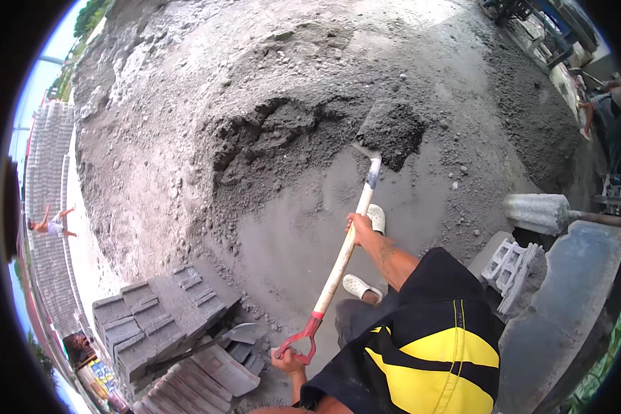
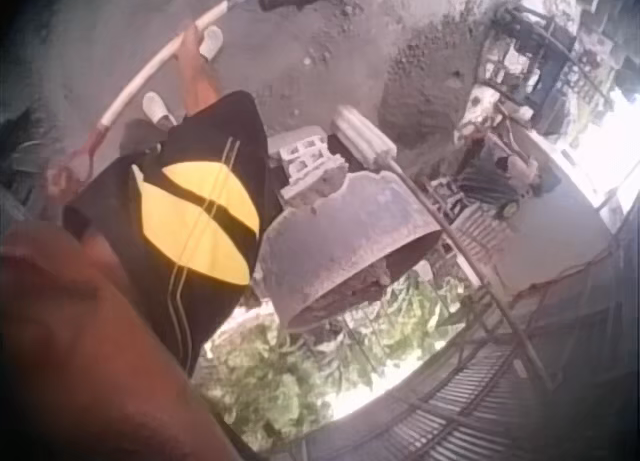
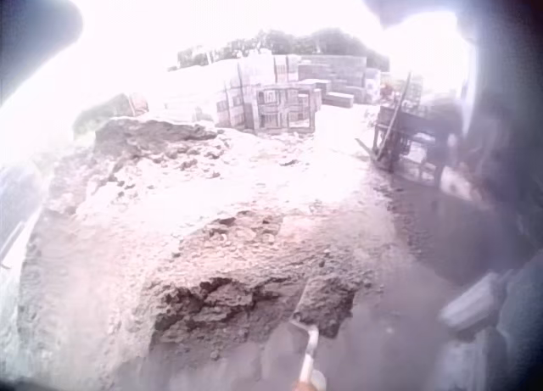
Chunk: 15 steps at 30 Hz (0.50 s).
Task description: The person uses a shovel to move a pile of dry cement mix toward a cement mixer. They then scoop water from a large blue barrel using a white plastic container and pour it into the rotating mixer multiple times to combine with the dry mix.
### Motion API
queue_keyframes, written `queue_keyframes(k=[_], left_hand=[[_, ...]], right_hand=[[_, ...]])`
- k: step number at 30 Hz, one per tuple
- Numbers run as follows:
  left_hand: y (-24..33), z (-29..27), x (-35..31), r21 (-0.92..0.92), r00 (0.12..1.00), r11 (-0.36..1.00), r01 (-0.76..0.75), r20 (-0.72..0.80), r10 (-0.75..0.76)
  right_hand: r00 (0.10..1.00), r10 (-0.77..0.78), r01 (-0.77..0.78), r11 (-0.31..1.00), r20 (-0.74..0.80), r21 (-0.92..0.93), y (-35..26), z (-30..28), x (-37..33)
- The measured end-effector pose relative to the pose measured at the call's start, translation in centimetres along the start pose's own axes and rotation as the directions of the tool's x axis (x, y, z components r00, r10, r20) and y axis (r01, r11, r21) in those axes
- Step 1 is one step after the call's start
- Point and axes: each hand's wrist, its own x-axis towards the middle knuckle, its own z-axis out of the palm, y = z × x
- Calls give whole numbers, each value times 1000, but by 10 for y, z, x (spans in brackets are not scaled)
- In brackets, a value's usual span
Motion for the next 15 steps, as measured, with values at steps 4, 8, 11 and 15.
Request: queue_keyframes(k=[4,8,11,15], left_hand=[[11,-7,22,-119,955,992,-50,284,82],[48,47,14,-297,803,954,-29,561,199],[115,103,-33,-421,612,906,46,728,308],[236,133,-169,-487,197,873,19,858,475]], right_hand=[[974,-216,226,953,-71,201,-68,-54,-123],[811,-546,584,736,-210,341,-137,-144,-251],[568,-755,811,448,-327,376,-183,-230,-371],[270,-820,924,73,-505,376,-221,-370,-504]])
